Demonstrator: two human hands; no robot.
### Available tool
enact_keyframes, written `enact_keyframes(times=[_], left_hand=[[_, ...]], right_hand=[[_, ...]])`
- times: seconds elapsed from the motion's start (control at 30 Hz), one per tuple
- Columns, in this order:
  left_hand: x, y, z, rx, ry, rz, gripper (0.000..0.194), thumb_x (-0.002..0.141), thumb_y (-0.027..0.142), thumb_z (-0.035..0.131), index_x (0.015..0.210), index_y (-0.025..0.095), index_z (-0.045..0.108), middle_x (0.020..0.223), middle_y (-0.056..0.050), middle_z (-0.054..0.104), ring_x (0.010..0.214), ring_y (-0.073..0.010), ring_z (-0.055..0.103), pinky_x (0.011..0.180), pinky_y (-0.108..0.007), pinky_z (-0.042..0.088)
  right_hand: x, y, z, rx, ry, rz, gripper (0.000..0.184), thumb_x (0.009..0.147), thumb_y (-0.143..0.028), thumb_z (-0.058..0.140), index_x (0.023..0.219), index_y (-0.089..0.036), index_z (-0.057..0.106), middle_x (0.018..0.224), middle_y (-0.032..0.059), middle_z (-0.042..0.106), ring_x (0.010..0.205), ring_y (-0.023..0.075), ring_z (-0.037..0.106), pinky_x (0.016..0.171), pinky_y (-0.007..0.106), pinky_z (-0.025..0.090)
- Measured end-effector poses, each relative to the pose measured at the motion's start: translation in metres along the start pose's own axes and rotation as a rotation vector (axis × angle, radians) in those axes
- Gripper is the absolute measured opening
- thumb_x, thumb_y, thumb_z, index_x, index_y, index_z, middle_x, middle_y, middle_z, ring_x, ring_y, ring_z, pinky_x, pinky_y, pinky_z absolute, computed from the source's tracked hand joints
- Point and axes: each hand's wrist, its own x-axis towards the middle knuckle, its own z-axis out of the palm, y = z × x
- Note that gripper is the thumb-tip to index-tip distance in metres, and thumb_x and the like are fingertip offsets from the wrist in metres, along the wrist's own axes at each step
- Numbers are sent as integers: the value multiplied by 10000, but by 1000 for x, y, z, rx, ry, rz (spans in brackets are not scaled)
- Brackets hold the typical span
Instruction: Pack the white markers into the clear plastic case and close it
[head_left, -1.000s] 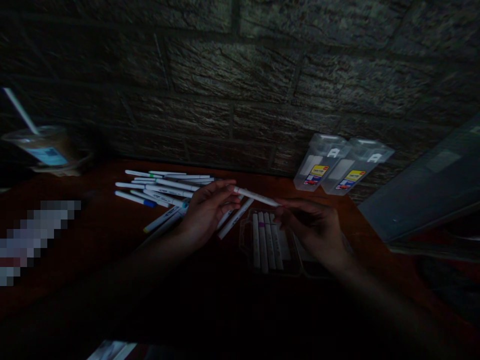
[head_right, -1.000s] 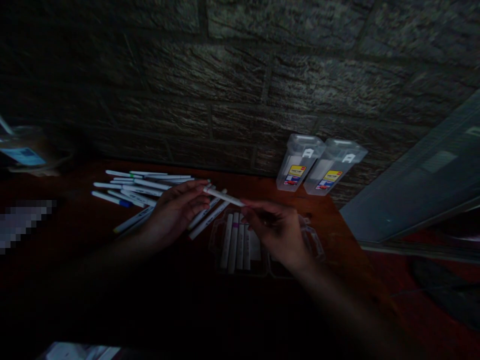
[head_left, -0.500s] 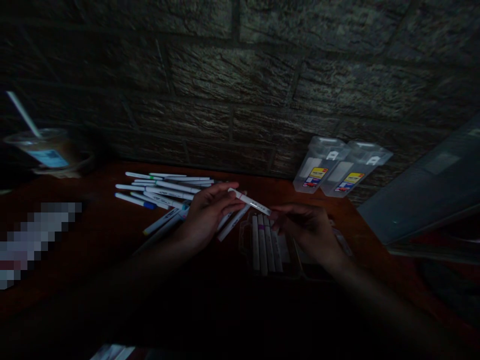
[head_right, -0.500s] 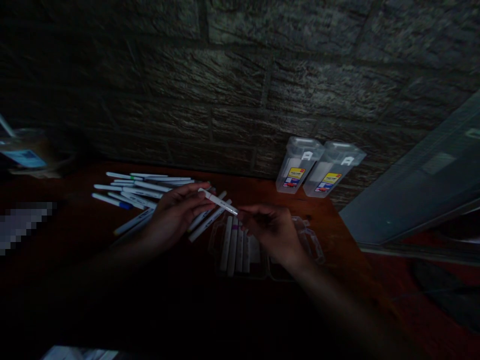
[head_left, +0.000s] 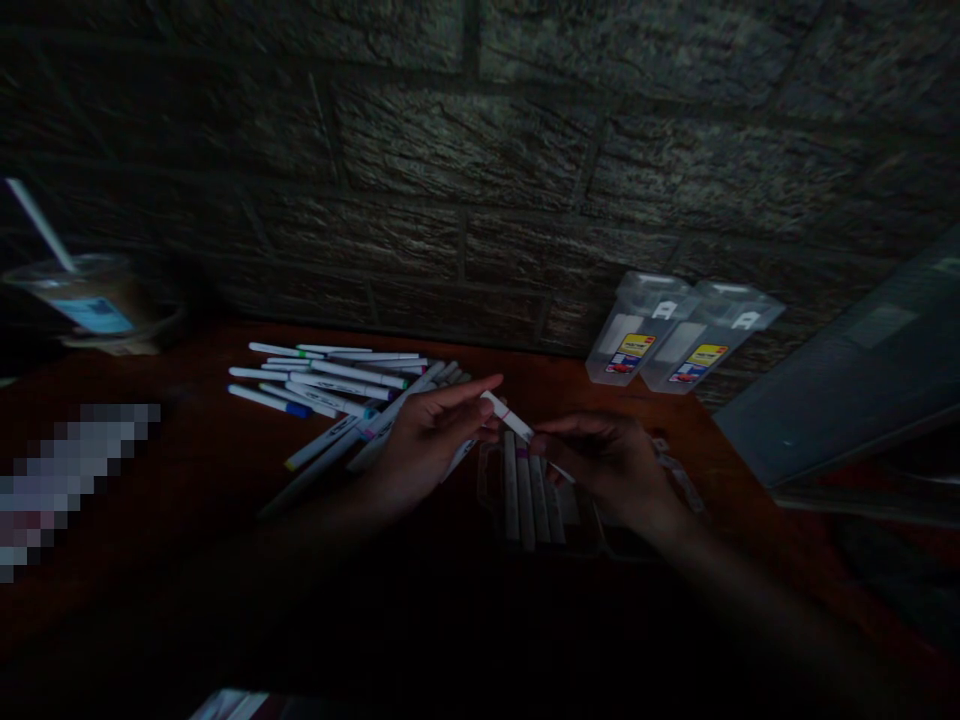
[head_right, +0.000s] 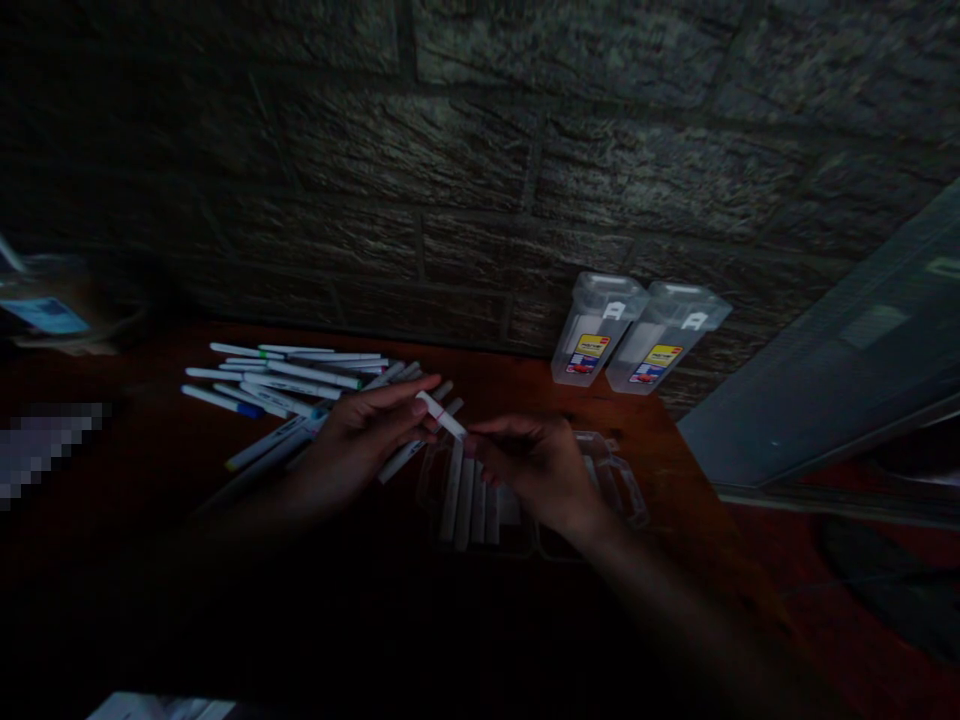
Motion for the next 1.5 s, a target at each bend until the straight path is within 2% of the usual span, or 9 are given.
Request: enact_keyframes(times=[0.13,0.3,0.43,0.57,0.73,0.97,1.13,1.33,1.5], left_hand=[[-5,7,3,138,-76,31,376,948,295,704,1317,223,722,1139,-87,787,931,-202,749,880,-362,625],[-11,12,6,236,-243,78,389,957,224,670,1341,276,704,1418,-82,672,1254,-257,651,1047,-408,549],[-14,10,5,265,-320,96,521,957,188,645,1465,289,594,1401,-100,662,1235,-258,642,1030,-420,545],[-13,1,1,290,-234,135,647,901,224,735,1510,288,527,1314,-111,647,1148,-246,639,964,-382,553],[-6,-5,-4,345,-79,195,450,918,191,692,1354,248,592,1179,-84,653,1096,-231,632,885,-341,550],[-8,-5,-4,460,-140,278,311,969,183,616,1276,233,610,1059,-67,693,1029,-219,679,859,-331,551],[-12,-3,-4,596,-212,360,228,998,199,575,1215,205,645,1010,-65,732,958,-202,701,836,-331,545],[-22,3,4,779,-367,501,178,961,153,552,1059,173,699,912,-41,729,768,-155,666,668,-278,507],[-32,1,14,854,-566,686,154,933,157,593,1003,148,730,940,-55,720,856,-171,656,723,-281,512]], right_hand=[[-2,-4,2,34,-59,6,110,831,-285,808,933,-252,829,768,-4,794,474,93,628,423,201,532],[-4,-3,1,-5,-87,-43,247,867,-296,778,1111,-255,785,872,2,796,495,98,655,463,219,574],[-5,-3,0,-12,-108,-47,397,895,-301,743,1288,-264,699,950,15,782,505,106,672,454,230,582],[-3,-6,-5,35,-25,-68,480,913,-322,700,1384,-281,612,1000,28,753,510,127,695,464,265,600],[10,-5,-20,108,184,-32,478,859,-366,748,1296,-231,610,1012,46,742,489,136,686,437,283,593],[21,2,-29,69,280,85,341,803,-450,795,1016,-204,693,708,-17,670,505,142,642,458,283,581],[25,5,-34,-36,157,103,313,768,-412,807,948,-186,687,651,-19,636,486,109,570,437,247,498],[29,16,-41,-144,-4,148,228,808,-368,747,924,-183,680,636,-4,634,479,100,516,437,258,409],[29,21,-47,-249,-70,179,164,813,-303,725,937,-197,718,693,6,654,500,101,488,442,260,378]])
